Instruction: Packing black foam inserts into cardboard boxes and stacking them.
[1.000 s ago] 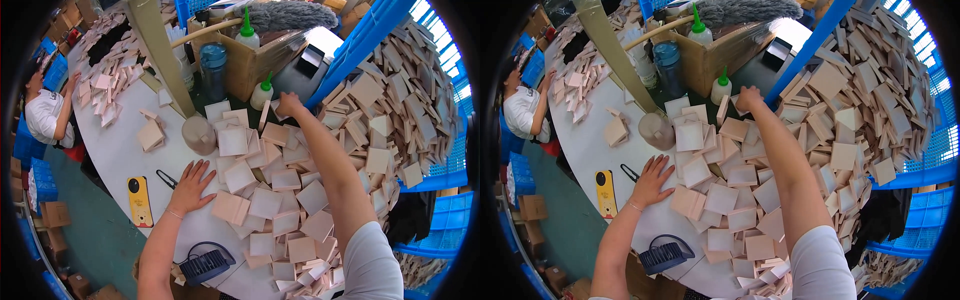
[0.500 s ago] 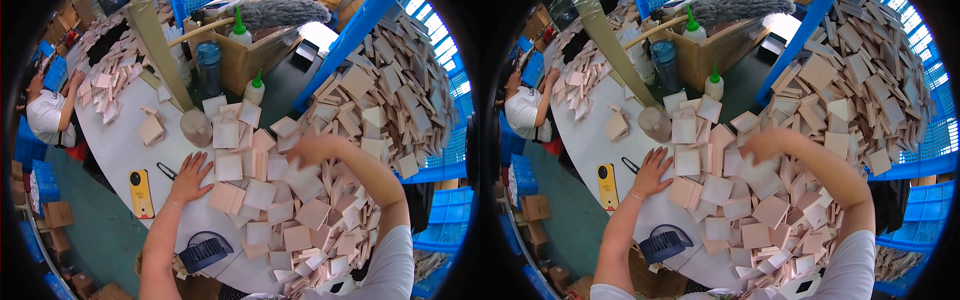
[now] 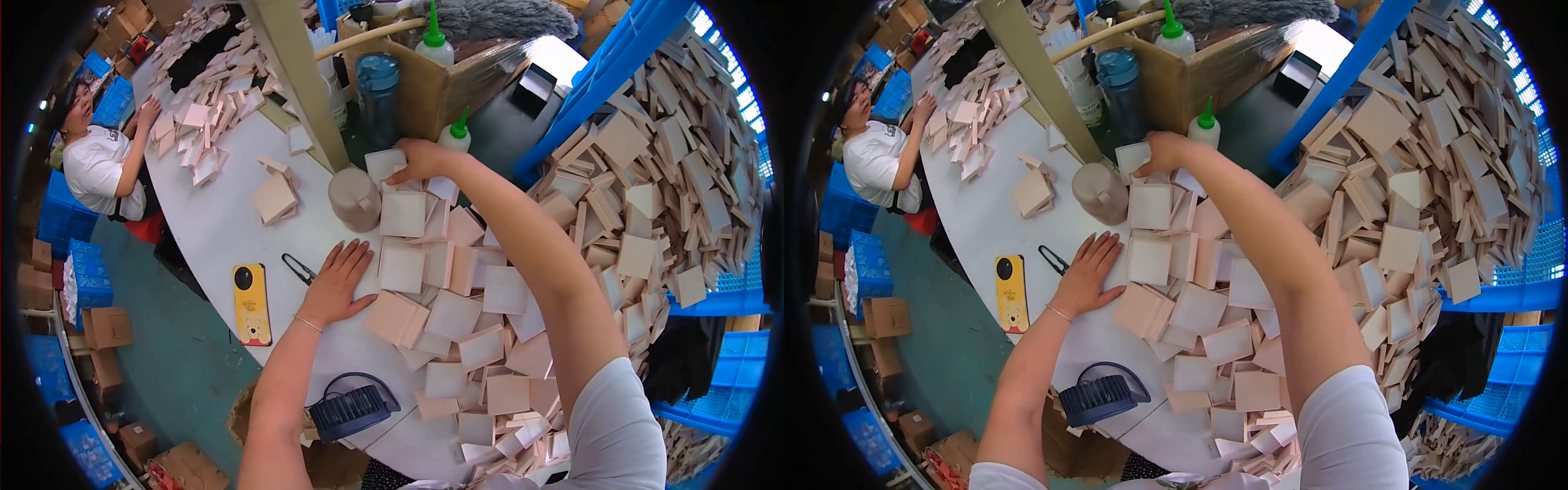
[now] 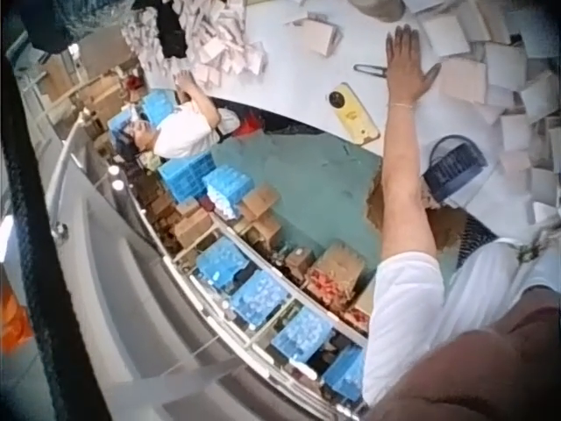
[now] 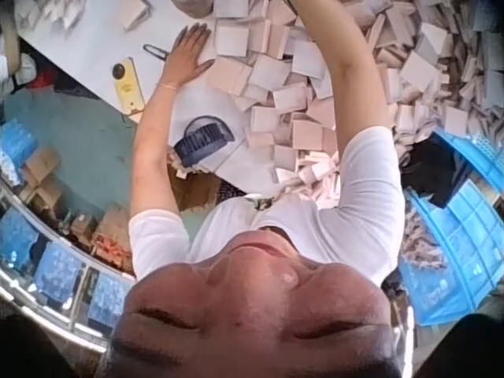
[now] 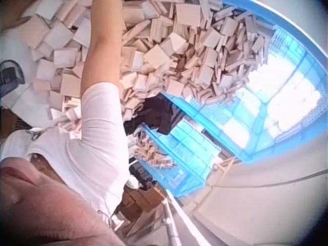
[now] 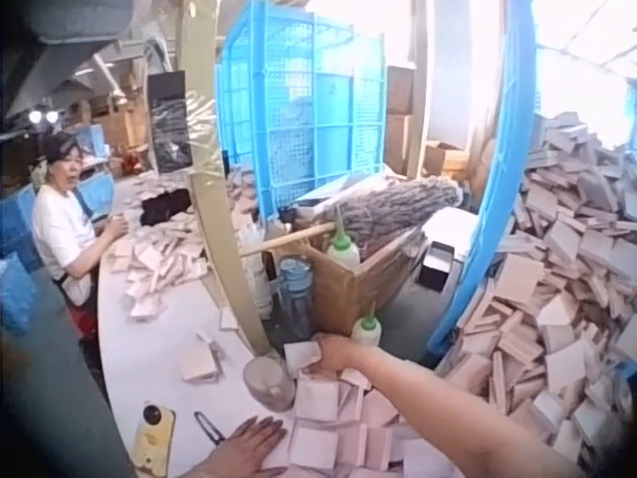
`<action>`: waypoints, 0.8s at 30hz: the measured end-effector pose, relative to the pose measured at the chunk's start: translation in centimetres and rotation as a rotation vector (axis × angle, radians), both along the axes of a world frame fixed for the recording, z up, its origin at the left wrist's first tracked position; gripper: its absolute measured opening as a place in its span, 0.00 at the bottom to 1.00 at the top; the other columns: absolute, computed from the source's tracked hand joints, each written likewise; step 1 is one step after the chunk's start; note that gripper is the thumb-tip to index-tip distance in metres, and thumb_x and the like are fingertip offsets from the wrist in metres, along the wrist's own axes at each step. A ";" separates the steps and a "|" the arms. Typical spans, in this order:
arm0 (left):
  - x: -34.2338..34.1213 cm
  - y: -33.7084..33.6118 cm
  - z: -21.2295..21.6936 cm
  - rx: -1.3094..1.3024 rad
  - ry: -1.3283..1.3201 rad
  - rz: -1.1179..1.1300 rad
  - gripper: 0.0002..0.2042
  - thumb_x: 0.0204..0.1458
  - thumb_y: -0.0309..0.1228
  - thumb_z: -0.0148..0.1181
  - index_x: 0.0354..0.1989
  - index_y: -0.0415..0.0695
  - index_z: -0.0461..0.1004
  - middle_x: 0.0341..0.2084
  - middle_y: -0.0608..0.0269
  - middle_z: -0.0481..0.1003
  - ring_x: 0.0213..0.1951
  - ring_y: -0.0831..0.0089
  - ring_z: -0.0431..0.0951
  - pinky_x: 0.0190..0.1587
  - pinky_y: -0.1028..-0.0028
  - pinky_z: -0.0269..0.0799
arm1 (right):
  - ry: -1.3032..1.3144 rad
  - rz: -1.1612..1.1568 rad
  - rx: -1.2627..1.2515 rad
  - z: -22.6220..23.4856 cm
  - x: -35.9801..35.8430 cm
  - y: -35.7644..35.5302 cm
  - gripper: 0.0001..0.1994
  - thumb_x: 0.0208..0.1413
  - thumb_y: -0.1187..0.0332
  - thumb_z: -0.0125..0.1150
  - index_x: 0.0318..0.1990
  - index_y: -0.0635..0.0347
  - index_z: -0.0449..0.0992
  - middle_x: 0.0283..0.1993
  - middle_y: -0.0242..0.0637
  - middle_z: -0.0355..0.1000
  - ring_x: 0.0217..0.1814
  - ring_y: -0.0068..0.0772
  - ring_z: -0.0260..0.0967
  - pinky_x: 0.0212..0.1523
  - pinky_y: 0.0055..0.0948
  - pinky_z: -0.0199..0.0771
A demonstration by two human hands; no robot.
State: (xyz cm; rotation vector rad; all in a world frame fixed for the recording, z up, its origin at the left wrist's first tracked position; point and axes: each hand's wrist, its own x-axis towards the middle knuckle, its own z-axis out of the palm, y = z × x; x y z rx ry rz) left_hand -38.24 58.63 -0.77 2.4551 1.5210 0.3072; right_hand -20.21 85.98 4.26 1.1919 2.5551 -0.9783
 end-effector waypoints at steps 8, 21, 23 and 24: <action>-0.2 0.1 -0.6 -0.001 0.023 -0.006 0.41 0.48 0.49 0.60 0.67 0.37 0.56 0.67 0.49 0.56 0.70 0.53 0.53 0.73 0.55 0.42 | 0.195 -0.123 -0.217 -0.2 3.7 -1.0 0.31 0.41 0.57 0.78 0.49 0.60 0.69 0.45 0.45 0.73 0.43 0.38 0.73 0.41 0.32 0.77; 0.1 -0.1 -1.2 0.086 0.051 -0.009 0.39 0.50 0.48 0.59 0.67 0.40 0.56 0.68 0.51 0.57 0.70 0.55 0.53 0.73 0.56 0.42 | 0.069 -0.332 -0.051 -0.1 5.9 -4.9 0.28 0.49 0.57 0.61 0.58 0.61 0.71 0.53 0.48 0.74 0.58 0.48 0.70 0.59 0.40 0.67; 0.3 -0.3 -1.1 0.072 0.050 -0.008 0.38 0.49 0.47 0.59 0.67 0.41 0.57 0.67 0.51 0.57 0.70 0.55 0.53 0.73 0.56 0.42 | 0.026 -0.396 -0.057 -0.4 9.0 -5.3 0.28 0.51 0.51 0.56 0.57 0.57 0.73 0.53 0.49 0.75 0.58 0.49 0.71 0.59 0.42 0.68; 0.0 -0.1 -1.0 0.085 0.061 -0.009 0.38 0.49 0.46 0.59 0.67 0.41 0.57 0.68 0.52 0.57 0.70 0.55 0.53 0.73 0.57 0.42 | 0.029 -0.398 -0.050 0.1 9.9 -5.8 0.28 0.51 0.51 0.56 0.57 0.57 0.73 0.53 0.49 0.75 0.58 0.49 0.71 0.59 0.42 0.68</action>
